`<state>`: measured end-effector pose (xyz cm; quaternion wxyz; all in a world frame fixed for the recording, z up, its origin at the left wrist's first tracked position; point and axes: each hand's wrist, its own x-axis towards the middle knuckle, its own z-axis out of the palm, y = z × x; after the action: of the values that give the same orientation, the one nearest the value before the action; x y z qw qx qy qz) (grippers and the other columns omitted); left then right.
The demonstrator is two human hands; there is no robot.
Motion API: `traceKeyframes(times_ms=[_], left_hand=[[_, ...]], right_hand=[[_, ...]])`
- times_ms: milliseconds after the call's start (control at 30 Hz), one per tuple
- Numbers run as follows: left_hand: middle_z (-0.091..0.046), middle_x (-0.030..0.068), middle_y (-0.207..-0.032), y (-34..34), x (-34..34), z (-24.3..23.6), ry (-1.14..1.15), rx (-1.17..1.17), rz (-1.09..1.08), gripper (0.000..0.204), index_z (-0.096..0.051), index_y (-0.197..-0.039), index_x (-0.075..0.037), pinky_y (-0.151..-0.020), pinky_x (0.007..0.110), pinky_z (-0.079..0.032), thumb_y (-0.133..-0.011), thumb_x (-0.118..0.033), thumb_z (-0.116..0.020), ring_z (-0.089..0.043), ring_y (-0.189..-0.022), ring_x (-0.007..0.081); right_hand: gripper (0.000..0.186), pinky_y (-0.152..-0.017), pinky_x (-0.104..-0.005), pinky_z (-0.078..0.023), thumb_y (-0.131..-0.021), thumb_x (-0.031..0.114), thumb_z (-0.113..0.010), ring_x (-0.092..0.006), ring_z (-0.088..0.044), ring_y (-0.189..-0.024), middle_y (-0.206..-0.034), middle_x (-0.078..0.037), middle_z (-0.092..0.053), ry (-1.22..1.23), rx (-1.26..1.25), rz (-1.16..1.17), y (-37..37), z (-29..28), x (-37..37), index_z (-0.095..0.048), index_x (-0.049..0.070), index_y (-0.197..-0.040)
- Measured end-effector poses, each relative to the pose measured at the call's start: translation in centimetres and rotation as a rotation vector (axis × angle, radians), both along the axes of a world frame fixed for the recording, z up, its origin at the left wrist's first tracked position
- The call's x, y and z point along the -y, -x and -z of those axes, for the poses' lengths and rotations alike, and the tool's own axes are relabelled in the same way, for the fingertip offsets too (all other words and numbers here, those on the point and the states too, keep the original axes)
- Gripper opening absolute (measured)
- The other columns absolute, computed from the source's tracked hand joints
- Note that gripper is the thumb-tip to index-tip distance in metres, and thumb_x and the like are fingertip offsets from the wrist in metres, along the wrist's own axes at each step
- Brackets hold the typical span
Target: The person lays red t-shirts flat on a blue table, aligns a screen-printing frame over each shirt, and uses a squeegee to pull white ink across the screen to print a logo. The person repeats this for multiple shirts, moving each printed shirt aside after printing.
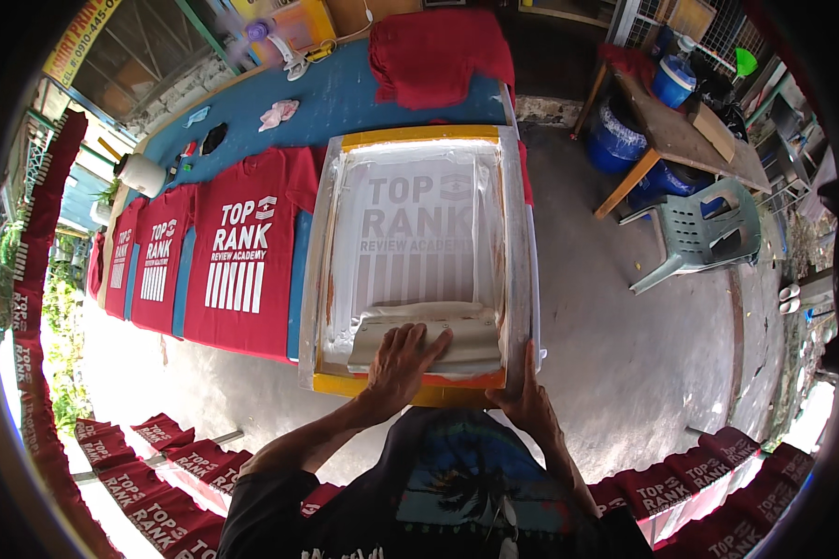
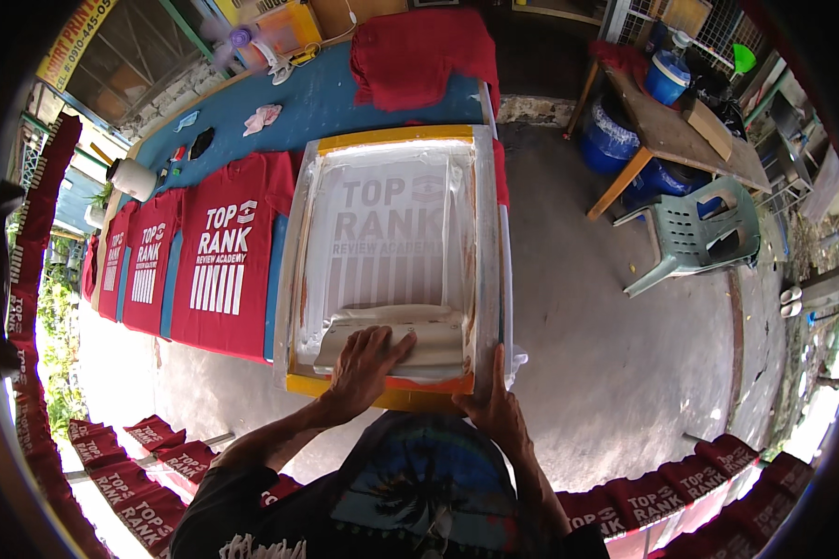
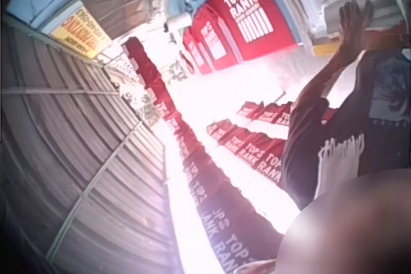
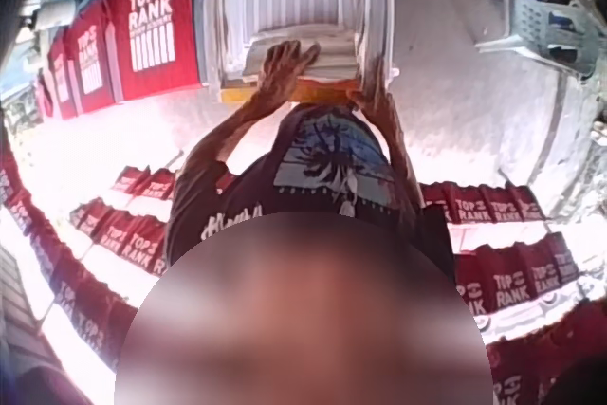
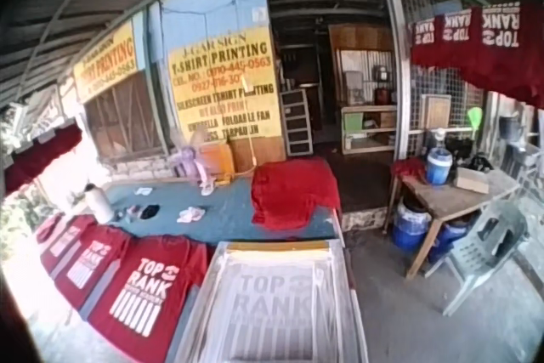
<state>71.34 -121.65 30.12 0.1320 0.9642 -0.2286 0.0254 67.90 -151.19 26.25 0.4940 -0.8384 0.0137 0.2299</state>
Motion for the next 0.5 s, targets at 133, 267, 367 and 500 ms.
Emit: traceKeyframes(times_ms=[133, 267, 367, 500], left_hand=[[-0.059, 0.0175, -0.13, -7.5, -0.4, 1.6, 0.013, 0.073, -0.041, 0.077, -0.057, -0.156, -0.019, -0.109, 0.051, -0.048, -0.085, 0.007, -0.069, -0.06, -0.128, 0.0368], [-0.06, 0.0159, -0.128, -17.5, -1.8, 3.1, 0.007, 0.162, -0.032, 0.071, -0.059, -0.154, -0.019, -0.107, 0.049, -0.049, -0.088, 0.006, -0.066, -0.061, -0.123, 0.034], [-0.061, 0.0131, -0.123, -24.5, -2.5, 3.7, 0.02, 0.241, -0.056, 0.069, -0.063, -0.151, -0.02, -0.106, 0.048, -0.048, -0.087, 0.007, -0.066, -0.062, -0.12, 0.0303], [-0.065, 0.0136, -0.133, -30.0, -3.6, 2.0, 0.001, 0.103, -0.087, 0.068, -0.063, -0.152, -0.021, -0.108, 0.051, -0.052, -0.09, 0.008, -0.063, -0.065, -0.127, 0.0337]], right_hand=[[0.127, -0.099, -0.0606, -0.058, -0.093, 0.029, -0.086, -0.0598, -0.067, -0.121, -0.13, -0.045, -0.067, -0.007, 0.003, 0.002, -0.1, -0.3, 0.0, 0.009, 0.011, -0.175], [0.13, -0.099, -0.0599, -0.059, -0.092, 0.035, -0.087, -0.0602, -0.068, -0.119, -0.129, -0.045, -0.068, 0.063, -0.099, -0.01, -0.3, -0.1, 0.1, 0.01, 0.01, -0.175], [0.131, -0.094, -0.0608, -0.059, -0.089, 0.038, -0.089, -0.0611, -0.069, -0.114, -0.122, -0.044, -0.07, 0.076, -0.036, 0.01, -0.2, 0.1, -0.1, 0.006, 0.011, -0.175], [0.131, -0.097, -0.0605, -0.059, -0.09, 0.041, -0.088, -0.0611, -0.068, -0.117, -0.125, -0.045, -0.068, 0.117, -0.066, 0.013, -0.2, -0.1, -0.2, 0.007, 0.011, -0.176]])
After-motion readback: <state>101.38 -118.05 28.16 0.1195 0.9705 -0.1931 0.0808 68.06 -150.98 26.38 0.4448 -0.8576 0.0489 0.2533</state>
